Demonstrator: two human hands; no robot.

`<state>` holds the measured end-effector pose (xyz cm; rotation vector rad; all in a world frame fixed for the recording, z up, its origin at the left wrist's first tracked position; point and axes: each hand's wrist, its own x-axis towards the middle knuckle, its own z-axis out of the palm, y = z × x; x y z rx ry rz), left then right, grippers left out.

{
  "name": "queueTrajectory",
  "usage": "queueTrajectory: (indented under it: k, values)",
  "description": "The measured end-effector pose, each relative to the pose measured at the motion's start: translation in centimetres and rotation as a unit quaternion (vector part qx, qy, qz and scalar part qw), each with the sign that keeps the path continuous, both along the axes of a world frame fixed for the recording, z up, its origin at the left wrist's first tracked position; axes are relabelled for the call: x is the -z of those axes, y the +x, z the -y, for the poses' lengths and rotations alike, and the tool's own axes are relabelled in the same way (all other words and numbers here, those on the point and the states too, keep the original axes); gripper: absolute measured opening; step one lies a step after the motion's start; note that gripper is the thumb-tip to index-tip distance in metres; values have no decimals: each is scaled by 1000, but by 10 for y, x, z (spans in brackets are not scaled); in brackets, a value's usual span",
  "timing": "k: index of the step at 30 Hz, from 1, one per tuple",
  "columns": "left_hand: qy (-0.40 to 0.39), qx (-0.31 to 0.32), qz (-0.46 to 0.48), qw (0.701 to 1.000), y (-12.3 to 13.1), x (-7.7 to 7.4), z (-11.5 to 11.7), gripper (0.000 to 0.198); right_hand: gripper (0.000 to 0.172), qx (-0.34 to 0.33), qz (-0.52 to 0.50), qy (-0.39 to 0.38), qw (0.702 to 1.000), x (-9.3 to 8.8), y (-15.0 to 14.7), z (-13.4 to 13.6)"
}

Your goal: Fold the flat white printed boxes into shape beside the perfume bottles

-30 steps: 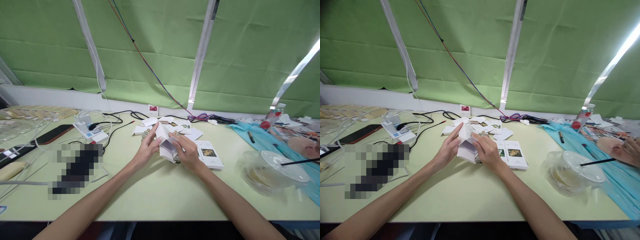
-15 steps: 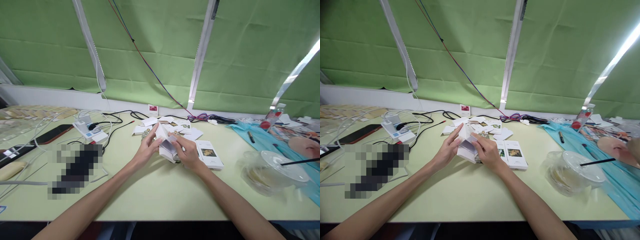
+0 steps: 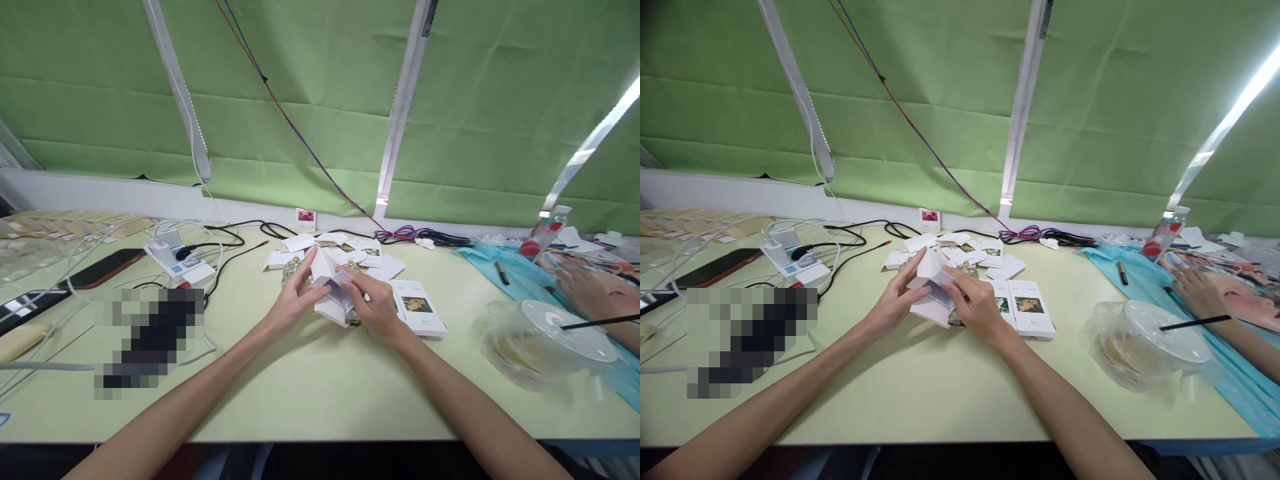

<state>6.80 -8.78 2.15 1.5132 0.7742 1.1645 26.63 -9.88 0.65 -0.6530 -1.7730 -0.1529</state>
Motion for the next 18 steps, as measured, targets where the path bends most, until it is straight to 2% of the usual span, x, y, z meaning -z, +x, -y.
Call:
queueTrajectory:
  k: [5,18]
  values:
    - [-34,7,21,999,0,0,1,112,26,5,-1,-9,1000,0,0,-1]
    - [-44,21,60,997,4,0,4,105,28,-8,-20,30,999,1,-3,-1]
